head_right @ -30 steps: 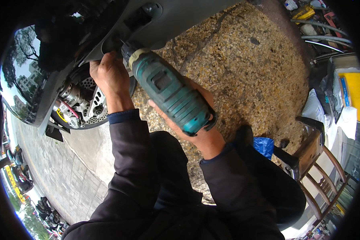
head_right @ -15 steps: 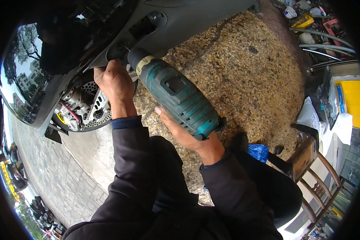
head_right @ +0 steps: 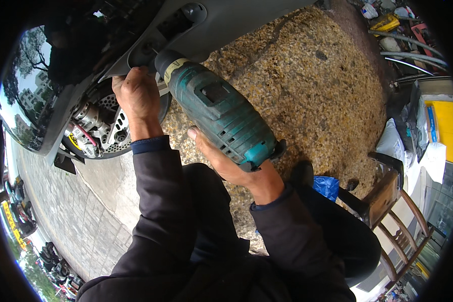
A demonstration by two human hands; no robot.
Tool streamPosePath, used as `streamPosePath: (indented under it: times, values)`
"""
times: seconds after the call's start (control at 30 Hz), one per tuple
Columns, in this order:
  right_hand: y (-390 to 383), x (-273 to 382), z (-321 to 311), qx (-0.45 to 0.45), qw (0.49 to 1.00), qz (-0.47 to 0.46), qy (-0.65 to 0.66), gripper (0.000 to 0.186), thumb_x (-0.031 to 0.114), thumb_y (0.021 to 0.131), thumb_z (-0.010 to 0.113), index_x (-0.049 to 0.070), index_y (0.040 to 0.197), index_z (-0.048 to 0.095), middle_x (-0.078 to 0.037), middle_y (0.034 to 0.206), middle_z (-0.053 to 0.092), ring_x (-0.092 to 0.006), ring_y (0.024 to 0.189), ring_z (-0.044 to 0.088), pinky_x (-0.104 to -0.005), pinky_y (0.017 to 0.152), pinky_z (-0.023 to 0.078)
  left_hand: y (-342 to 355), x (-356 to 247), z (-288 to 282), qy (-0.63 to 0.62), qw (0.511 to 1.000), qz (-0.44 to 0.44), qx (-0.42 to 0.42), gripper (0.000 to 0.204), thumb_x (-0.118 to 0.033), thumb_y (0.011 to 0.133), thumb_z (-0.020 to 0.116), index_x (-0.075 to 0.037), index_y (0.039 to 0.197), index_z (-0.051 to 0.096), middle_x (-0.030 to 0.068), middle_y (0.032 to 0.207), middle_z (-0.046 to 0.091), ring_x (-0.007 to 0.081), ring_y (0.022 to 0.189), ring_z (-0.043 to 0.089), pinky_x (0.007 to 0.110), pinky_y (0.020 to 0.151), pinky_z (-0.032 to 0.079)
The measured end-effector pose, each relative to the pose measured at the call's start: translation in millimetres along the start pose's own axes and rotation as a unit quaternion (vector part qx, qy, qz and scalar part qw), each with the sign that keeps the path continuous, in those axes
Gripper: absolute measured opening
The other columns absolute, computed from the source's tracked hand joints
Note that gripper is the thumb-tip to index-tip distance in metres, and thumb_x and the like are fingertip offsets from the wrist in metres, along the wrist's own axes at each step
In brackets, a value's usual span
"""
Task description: The person removes a plastic cover from the front of a motorcycle, then uses a cordless drill to remove screws and detach the front fairing. The person handles the fairing and places it aside.
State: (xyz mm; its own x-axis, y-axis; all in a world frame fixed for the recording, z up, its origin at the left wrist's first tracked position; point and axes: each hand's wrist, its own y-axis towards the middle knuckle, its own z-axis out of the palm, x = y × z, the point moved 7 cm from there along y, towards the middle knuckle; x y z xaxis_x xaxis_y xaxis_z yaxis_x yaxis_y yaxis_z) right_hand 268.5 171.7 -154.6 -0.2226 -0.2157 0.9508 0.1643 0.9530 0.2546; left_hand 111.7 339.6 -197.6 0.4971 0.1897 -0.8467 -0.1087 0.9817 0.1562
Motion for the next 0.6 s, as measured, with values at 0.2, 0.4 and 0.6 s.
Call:
streamPosePath:
  times: [0.2, 0.4, 0.6]
  values:
    - [-1.0, 0.1, 1.4, 0.026, 0.999, -0.007, -0.047, 0.018, 0.01, 0.086, 0.073, 0.002, 0.102, 0.072, -0.01, 0.096, 0.071, -0.0213, 0.086, 0.068, -0.033, 0.074, 0.055, 5.3, 4.0, -4.3, -0.04, 0.999, 0.003, 0.032, 0.038, 0.01, 0.076, 0.046, 0.0, 0.109, 0.06, 0.0065, 0.101, 0.065, 0.0176, 0.091, 0.062, 0.032, 0.09, 0.049]
    - [-1.0, -1.6, 2.5, 0.016, 0.999, 0.045, 0.009, 0.016, 0.012, 0.088, 0.072, 0.001, 0.101, 0.071, -0.01, 0.093, 0.071, -0.0211, 0.082, 0.068, -0.0334, 0.07, 0.055, 5.8, 2.7, -4.9, -0.052, 0.998, 0.009, 0.032, 0.04, 0.012, 0.076, 0.046, -0.002, 0.112, 0.057, 0.0043, 0.092, 0.063, 0.0153, 0.08, 0.059, 0.03, 0.082, 0.05]
    - [-1.1, 0.3, 2.2, 0.008, 0.999, 0.032, 0.022, 0.016, 0.013, 0.089, 0.071, 0.0, 0.099, 0.07, -0.01, 0.089, 0.071, -0.0208, 0.078, 0.068, -0.0341, 0.067, 0.055, 5.3, -1.2, 2.4, -0.041, 0.999, 0.029, 0.011, 0.036, 0.014, 0.081, 0.047, 0.001, 0.113, 0.055, 0.0103, 0.102, 0.063, 0.0191, 0.088, 0.063, 0.032, 0.082, 0.054]
